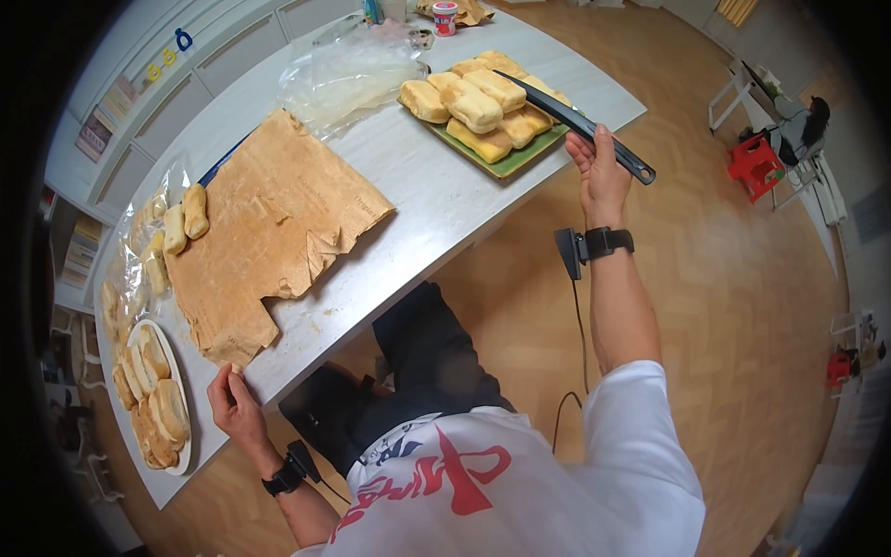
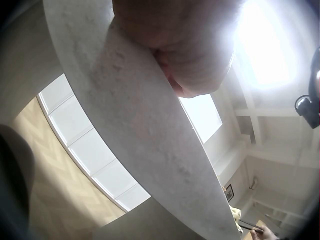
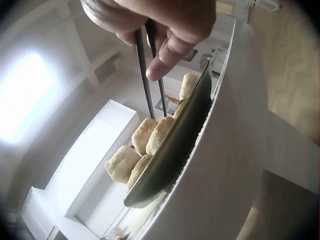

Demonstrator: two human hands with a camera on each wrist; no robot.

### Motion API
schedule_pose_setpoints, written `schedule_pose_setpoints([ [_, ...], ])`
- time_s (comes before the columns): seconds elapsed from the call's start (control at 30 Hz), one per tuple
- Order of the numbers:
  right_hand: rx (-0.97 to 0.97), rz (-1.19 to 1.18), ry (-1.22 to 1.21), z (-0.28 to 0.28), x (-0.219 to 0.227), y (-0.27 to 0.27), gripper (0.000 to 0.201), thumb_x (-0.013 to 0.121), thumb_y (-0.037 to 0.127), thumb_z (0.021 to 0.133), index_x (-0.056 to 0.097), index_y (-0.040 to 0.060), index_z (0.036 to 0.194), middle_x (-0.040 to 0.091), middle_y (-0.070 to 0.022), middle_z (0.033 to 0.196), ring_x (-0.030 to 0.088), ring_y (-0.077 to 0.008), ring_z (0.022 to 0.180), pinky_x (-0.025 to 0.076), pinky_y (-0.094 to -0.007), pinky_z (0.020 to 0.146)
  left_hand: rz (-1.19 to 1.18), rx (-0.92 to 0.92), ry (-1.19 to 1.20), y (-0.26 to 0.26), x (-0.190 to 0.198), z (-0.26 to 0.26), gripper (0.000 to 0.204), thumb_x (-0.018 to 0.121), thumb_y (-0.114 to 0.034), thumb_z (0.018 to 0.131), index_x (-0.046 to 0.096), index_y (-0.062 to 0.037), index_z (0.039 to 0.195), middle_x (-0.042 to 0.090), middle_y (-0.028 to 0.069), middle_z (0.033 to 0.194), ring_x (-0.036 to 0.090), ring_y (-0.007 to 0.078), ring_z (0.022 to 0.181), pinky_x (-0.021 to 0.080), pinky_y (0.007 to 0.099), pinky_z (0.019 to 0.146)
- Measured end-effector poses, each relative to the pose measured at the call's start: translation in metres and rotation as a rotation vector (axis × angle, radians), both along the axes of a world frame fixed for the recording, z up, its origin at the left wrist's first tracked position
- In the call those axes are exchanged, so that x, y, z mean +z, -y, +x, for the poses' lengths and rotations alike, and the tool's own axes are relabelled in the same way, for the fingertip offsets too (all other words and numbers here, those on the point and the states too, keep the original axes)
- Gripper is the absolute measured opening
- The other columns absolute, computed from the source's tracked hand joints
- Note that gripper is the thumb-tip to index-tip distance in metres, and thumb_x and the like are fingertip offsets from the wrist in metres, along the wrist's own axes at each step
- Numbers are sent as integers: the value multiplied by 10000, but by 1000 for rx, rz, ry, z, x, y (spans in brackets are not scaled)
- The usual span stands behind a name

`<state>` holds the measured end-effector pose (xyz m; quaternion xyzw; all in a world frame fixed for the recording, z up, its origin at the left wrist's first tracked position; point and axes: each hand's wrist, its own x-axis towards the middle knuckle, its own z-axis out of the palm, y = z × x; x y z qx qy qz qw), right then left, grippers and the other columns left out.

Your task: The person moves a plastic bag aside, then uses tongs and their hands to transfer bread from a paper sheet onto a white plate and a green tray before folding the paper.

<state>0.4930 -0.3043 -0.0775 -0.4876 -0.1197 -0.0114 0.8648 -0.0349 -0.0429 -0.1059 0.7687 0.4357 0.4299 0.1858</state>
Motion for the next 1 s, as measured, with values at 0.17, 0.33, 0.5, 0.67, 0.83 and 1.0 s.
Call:
schedule_pose_setpoints([
  [0.17,-41,17,-46,-5,0,-3,296,583,175,971,516,-65,1131,665,-184,958,707,-235,831,620,-300,718,13,2,10,0,-1,1,137,588,12,908,662,29,1021,630,119,929,596,205,828,485,299,745],
  [0.33,-37,33,-68,-8,-5,-4,298,588,182,967,518,-64,1120,664,-186,940,706,-238,822,619,-298,711,28,-7,14,-1,-1,0,135,591,12,906,661,33,1021,630,119,926,594,206,824,483,299,743],
  [0.5,-39,44,-98,-8,-7,-1,288,597,191,961,529,-58,1087,664,-186,930,705,-242,810,616,-299,699,6,-2,20,1,2,2,134,592,8,909,662,30,1021,624,114,921,590,200,819,479,292,736],
  [0.67,-46,52,-98,-11,-7,-3,272,598,196,961,540,-52,1056,669,-181,920,704,-237,803,616,-301,693,7,-9,27,0,-1,1,136,591,6,913,663,27,1026,619,105,922,587,184,807,479,283,727],
  [0.83,-62,76,-98,-9,-8,-3,269,600,201,961,545,-48,1048,671,-175,912,702,-231,800,615,-302,696,-31,-1,42,2,2,2,137,586,3,918,663,25,1030,619,100,927,587,170,799,482,275,719],
  [1.0,-55,76,-113,-9,-12,-3,267,597,202,962,547,-47,1047,671,-169,914,701,-231,803,614,-304,701,-14,-2,29,1,1,1,137,585,3,919,662,26,1029,621,103,931,591,176,809,483,279,728],
])
